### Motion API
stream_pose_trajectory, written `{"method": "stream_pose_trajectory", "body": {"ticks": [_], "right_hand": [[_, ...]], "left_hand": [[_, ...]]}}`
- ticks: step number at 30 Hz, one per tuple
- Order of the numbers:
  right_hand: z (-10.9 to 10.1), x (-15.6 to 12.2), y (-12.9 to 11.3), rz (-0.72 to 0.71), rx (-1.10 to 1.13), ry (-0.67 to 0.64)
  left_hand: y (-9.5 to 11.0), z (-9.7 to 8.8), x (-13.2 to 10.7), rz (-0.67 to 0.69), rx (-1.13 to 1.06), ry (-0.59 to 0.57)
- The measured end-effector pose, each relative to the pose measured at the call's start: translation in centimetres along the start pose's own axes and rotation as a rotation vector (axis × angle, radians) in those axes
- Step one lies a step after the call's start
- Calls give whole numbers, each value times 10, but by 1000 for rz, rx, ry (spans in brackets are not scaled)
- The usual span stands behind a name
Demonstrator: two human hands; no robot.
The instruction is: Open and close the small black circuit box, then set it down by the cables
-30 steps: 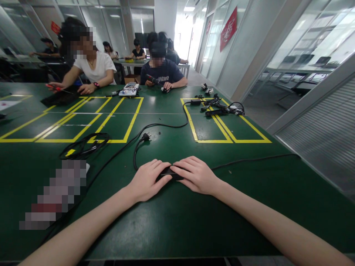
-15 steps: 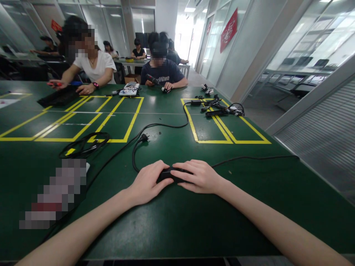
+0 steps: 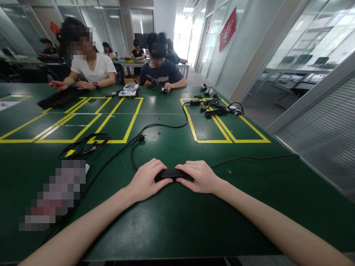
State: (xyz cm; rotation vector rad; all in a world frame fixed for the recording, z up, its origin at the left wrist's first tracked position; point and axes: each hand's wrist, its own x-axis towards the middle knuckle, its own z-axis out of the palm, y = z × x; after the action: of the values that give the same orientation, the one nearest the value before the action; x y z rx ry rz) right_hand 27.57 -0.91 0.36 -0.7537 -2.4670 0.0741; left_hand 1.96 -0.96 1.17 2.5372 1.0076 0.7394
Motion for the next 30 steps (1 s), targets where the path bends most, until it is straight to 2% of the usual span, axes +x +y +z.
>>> {"method": "stream_pose_trajectory", "body": {"ticks": [4, 10, 12, 16, 19, 22, 27, 30], "right_hand": [[-2, 3, -2, 20, 38, -36], [1, 2, -1, -26, 7, 30], [2, 1, -1, -17, 18, 52], [-2, 2, -6, 119, 183, 85], [-4, 4, -12, 283, 377, 57], [-3, 5, -15, 340, 483, 3], [-3, 6, -16, 290, 364, -35], [-5, 6, -16, 142, 217, -35]], "left_hand": [[1, 1, 0, 62, 48, -40], [0, -1, 0, 35, 8, -6], [0, -1, -1, 67, 23, -17], [5, 2, -3, 138, 151, -34], [15, 6, -4, 129, 296, -25], [23, 9, -5, 74, 409, -80], [23, 7, 0, 15, 446, -186], [17, 6, 1, -14, 404, -217]]}}
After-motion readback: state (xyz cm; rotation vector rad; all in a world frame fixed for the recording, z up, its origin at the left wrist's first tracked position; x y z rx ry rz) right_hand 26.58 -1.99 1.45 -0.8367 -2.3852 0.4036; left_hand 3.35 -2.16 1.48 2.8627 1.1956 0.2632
